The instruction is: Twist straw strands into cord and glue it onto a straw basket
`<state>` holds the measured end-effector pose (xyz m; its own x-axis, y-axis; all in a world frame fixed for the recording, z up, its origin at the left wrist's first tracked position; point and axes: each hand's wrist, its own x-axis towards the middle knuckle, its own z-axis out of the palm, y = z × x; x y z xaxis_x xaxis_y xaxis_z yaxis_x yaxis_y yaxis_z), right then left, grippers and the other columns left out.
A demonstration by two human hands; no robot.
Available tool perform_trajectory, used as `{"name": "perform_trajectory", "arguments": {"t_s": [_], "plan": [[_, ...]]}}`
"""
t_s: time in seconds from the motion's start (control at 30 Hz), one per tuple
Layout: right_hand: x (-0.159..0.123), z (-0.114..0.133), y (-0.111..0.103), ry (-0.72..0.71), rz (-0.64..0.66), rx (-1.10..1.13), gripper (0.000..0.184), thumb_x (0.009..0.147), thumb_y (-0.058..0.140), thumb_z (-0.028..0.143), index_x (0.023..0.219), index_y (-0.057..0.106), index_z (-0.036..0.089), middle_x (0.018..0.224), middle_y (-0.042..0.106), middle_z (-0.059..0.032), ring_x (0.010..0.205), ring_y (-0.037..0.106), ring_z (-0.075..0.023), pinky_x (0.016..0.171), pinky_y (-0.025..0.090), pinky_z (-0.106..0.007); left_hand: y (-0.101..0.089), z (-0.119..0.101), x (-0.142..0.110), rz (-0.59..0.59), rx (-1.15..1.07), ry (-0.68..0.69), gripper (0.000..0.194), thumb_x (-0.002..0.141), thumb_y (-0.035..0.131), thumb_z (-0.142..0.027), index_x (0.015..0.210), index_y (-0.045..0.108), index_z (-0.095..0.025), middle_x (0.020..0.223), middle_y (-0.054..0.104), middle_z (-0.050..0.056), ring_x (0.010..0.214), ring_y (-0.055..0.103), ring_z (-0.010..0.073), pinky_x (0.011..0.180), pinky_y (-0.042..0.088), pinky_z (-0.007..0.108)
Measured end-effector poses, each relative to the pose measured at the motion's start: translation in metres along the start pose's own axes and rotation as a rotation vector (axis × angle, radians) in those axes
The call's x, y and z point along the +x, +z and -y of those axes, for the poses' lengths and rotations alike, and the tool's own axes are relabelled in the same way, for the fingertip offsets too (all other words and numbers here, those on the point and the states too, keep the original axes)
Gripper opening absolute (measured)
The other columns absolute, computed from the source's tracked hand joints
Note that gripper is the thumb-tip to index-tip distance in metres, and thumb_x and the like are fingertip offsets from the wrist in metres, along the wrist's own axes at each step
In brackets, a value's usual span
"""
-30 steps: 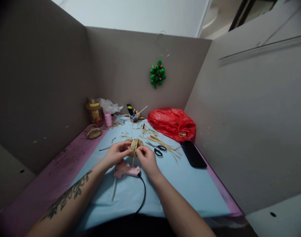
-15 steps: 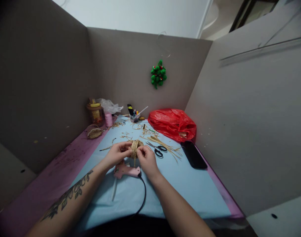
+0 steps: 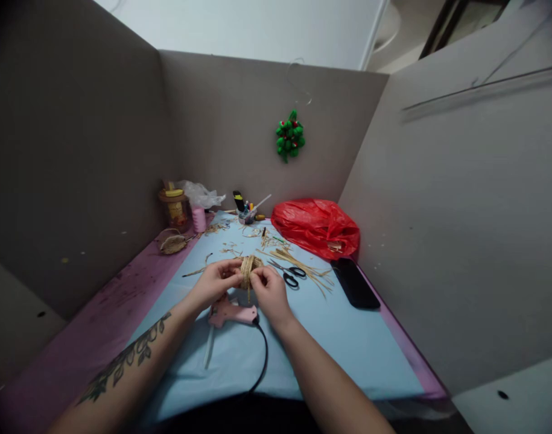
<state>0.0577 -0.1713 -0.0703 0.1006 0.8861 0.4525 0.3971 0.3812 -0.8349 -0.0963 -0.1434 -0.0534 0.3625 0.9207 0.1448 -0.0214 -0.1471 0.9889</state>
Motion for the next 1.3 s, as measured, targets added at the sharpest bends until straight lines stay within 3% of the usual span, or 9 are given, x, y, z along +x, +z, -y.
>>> {"name": "perform_trajectory", "arguments": {"t_s": [1.07, 1.3], "plan": [[0.0001, 0.0013, -0.0015, 0.035, -0.011, 0.056, 0.018, 0.077, 0.055, 0.032, 0.065, 0.058, 0.018, 0.065, 0.054, -0.0005, 0.064, 0.049, -0.0148, 0.061, 0.039, -0.026, 0.0013, 0.0000, -0.0011, -0.001, -0.023, 0.022, 0.038, 0.066, 0.067, -0.027, 0.099, 0.064, -0.010, 0.067, 0.062, 0.002, 0.061, 0.057, 0.0113, 0.063, 0.047, 0.024], [0.0008, -0.0023, -0.0017, 0.125, -0.050, 0.140, 0.020, 0.074, 0.060, 0.035, 0.066, 0.062, 0.017, 0.067, 0.060, -0.0025, 0.064, 0.053, -0.0159, 0.063, 0.043, -0.028, 0.0005, 0.0053, 0.0006, 0.001, 0.021, 0.054, 0.039, 0.067, 0.067, -0.028, 0.102, 0.063, -0.010, 0.069, 0.064, 0.003, 0.061, 0.058, 0.0117, 0.062, 0.047, 0.023]]}}
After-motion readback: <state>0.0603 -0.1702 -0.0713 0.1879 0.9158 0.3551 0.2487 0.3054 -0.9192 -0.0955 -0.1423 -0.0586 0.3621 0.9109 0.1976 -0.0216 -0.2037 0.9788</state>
